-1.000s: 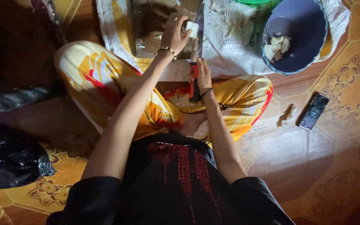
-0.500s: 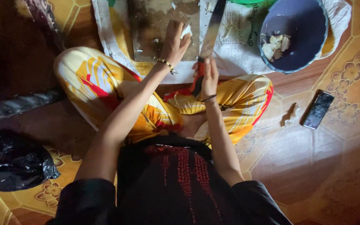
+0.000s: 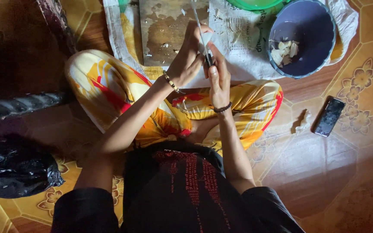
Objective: Cutting a white vegetable into small pieces on a wooden board and transferring them to a bowl while sitting on the floor.
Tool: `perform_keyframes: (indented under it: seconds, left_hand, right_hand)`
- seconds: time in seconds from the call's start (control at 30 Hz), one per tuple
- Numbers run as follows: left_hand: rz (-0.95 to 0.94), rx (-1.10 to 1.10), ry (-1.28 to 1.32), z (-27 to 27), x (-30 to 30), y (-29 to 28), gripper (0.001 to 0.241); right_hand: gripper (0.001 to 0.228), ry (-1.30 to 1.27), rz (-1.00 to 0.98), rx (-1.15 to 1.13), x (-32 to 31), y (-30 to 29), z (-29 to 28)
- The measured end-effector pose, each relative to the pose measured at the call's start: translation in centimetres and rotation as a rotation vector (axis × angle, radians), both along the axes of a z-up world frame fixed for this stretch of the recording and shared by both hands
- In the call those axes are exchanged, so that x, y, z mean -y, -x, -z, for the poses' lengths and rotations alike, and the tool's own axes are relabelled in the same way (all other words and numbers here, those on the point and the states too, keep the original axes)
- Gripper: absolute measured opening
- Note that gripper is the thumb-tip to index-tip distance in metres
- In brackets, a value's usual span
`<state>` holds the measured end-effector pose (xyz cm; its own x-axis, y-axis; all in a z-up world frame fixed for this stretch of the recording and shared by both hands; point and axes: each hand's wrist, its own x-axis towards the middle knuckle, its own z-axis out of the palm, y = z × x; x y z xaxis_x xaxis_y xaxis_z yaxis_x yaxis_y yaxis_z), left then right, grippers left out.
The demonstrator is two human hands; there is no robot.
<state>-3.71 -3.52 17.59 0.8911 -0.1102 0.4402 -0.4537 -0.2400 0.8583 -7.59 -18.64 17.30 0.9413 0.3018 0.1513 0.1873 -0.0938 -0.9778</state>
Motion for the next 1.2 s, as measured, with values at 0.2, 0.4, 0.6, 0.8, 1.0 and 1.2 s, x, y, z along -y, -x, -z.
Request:
perform_keyframes:
  seconds: [0.2,0.4,0.6,0.8,1.0,1.2]
  left_hand:
    - [0.115,0.054,0.056,-0.8,-0.6,0.4,0.063]
    - [0.016,0.331,-0.224,0.1,-0.4,-0.3,0.031]
    - [0.005,0.351,-0.327,-0.3,-0.5,0.1,0.033]
    - [0.147,0.13,-0.13,-0.9,-0.4,1.2,0.071]
    - [0.054,-0.05,0.108,1.7,1.4,1.6,0.056]
    - [0.015,-0.021,0.282,2.0,1.7,1.5,0.046]
  right_hand:
    - [0.054,0.009,0.022,-0.014,0.5,0.9,0.4]
    - [0.058,-0.006,0.073,-0.129,0.5,2.2,0.3]
    - [0.053,-0.309,0.11,-0.224,-1.1,3.1,-0.1]
    - [0.052,-0.459,0.194,-0.289,-2.2,3.8,1.2]
    - [0.043,-0.783,0.21,-0.565,-2.9,3.5,-0.7]
    - [0.036,-0.828,0.187,-0.672,-3.0,2.7,-1.4]
